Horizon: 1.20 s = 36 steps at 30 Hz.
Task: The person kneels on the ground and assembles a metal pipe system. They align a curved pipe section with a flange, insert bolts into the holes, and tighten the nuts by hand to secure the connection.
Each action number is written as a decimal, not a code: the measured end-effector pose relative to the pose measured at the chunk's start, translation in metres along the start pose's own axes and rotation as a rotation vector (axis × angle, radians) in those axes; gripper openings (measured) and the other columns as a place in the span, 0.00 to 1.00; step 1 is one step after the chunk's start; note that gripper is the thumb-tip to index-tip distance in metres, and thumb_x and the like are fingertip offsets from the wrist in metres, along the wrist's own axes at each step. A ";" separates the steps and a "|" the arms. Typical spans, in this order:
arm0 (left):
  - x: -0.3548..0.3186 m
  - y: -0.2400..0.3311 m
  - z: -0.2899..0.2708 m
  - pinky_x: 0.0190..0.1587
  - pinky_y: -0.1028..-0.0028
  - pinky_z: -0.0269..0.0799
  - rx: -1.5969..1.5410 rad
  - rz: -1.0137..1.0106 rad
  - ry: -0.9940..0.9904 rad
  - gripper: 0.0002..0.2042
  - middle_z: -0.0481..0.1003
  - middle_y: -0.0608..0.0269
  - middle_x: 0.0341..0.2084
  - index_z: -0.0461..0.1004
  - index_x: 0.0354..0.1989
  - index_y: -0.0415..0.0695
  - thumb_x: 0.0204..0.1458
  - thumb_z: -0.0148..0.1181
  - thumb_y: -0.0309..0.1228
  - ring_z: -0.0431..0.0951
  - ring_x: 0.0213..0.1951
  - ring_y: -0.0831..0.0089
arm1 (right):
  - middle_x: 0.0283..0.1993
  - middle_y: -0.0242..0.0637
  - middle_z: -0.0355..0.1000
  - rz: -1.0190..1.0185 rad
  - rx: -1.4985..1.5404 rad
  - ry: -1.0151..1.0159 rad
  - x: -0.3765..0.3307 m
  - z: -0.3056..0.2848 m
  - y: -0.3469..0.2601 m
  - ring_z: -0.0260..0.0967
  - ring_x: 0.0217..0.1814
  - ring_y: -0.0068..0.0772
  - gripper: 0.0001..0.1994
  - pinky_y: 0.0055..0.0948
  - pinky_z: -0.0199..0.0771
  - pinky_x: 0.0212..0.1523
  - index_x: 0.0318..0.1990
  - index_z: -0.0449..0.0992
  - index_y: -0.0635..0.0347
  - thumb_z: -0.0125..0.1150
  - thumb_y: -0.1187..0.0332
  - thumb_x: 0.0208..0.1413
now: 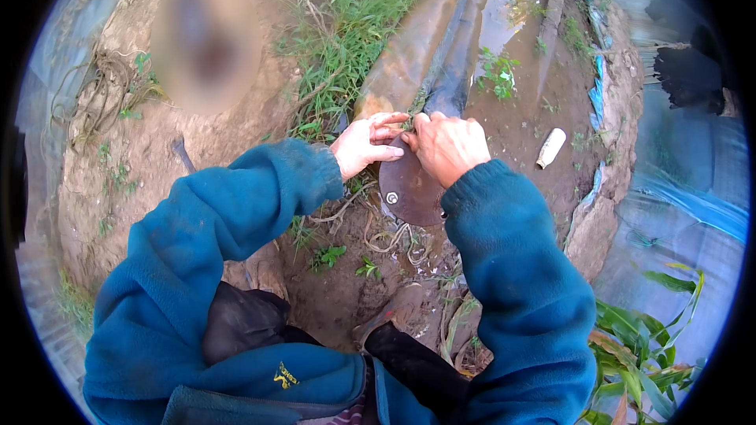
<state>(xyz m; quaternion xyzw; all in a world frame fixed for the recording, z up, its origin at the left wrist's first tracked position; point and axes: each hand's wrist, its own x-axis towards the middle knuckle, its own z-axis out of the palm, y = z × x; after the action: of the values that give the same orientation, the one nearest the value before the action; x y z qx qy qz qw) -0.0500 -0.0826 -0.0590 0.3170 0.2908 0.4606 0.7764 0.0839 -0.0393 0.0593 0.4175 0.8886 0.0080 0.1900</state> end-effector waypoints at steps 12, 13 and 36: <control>0.000 0.002 -0.001 0.55 0.70 0.59 0.069 0.002 0.022 0.33 0.66 0.50 0.48 0.54 0.56 0.34 0.38 0.60 0.19 0.64 0.53 0.67 | 0.29 0.37 0.68 -0.005 -0.033 0.065 -0.003 -0.009 -0.004 0.69 0.36 0.39 0.13 0.38 0.68 0.32 0.32 0.68 0.56 0.51 0.56 0.51; 0.000 0.001 0.000 0.55 0.70 0.59 0.081 0.005 0.030 0.33 0.66 0.51 0.48 0.54 0.56 0.34 0.38 0.60 0.19 0.64 0.53 0.67 | 0.28 0.38 0.68 -0.044 -0.046 0.093 -0.002 -0.009 -0.004 0.68 0.35 0.39 0.13 0.38 0.67 0.32 0.31 0.68 0.56 0.51 0.56 0.50; 0.000 0.003 -0.001 0.55 0.71 0.59 0.037 -0.037 0.013 0.32 0.66 0.51 0.49 0.55 0.56 0.33 0.38 0.61 0.20 0.64 0.53 0.66 | 0.25 0.39 0.67 -0.020 -0.058 0.122 -0.005 -0.004 -0.004 0.69 0.32 0.41 0.11 0.39 0.68 0.31 0.32 0.67 0.56 0.51 0.59 0.50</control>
<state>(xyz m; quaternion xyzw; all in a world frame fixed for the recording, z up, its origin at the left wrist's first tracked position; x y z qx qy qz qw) -0.0524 -0.0815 -0.0567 0.3229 0.3104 0.4425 0.7769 0.0826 -0.0451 0.0635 0.4018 0.9020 0.0575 0.1474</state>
